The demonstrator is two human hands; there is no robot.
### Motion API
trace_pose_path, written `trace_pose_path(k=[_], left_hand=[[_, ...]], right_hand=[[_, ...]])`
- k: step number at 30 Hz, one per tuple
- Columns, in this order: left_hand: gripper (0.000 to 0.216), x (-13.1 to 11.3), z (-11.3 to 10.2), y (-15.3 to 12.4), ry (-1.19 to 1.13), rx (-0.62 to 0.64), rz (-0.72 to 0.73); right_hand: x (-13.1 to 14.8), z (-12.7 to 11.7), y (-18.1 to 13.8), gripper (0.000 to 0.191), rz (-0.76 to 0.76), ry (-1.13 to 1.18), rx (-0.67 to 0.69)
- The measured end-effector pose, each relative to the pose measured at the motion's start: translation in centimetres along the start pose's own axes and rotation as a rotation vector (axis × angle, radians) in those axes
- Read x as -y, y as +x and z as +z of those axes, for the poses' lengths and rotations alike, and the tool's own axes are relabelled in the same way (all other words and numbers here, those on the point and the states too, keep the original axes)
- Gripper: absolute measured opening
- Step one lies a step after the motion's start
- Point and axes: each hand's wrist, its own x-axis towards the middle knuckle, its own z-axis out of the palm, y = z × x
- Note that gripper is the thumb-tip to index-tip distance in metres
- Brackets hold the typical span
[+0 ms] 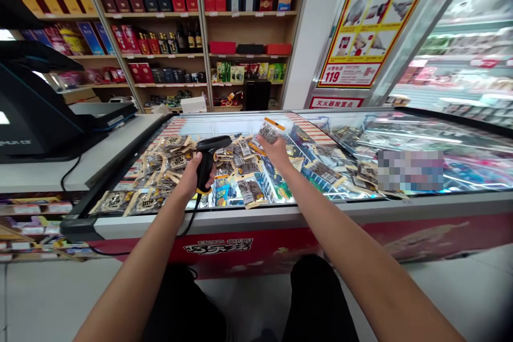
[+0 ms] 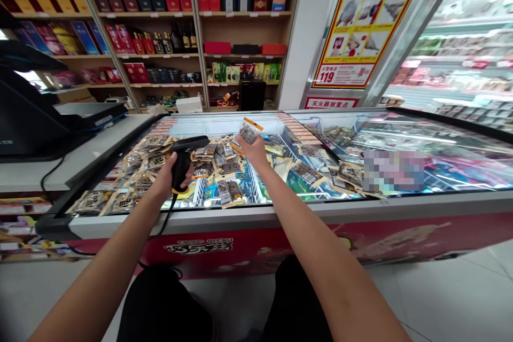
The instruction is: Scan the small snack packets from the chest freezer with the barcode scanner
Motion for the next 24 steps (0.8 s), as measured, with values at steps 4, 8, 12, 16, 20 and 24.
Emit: trace_pose_path(k=[4,8,12,16,20,24], left_hand=[[0.064,-0.2,0.2,-0.1,-0.005,0.021,0.015],[0.064,-0.2,0.2,-0.2,-0.025,0.043,0.026],[0.066,-0.3,0.2,-0.2,-0.043,0.068,0.034],[0.065,-0.3,0.1,-0.3,-0.064,0.076,0.026],[0.063,0.1,-0.1,-0.3,-0.071,0.07,0.008],[0.063,0.1,-0.1,-0.3,-0.065,0.078,0.012]], right_hand=[[-0.8,0.3,-1.3,0.037,-0.304,-0.348,-0.086],[-0.7,-0.2,-2.4,0.031,-0.383,-0.446,-0.082],[-0.5,-0.2,-2.8,0.029,-0.337,-0.516,-0.056],[-0.5,0.1,-2.9,0.033,-0.305,-0.553,-0.017],[-0.7,0.1,-2.9,0.037,-0.288,-0.552,-0.016],[-0.8,0.1,-3.0,0.044,-0.247,-0.539,-0.011]])
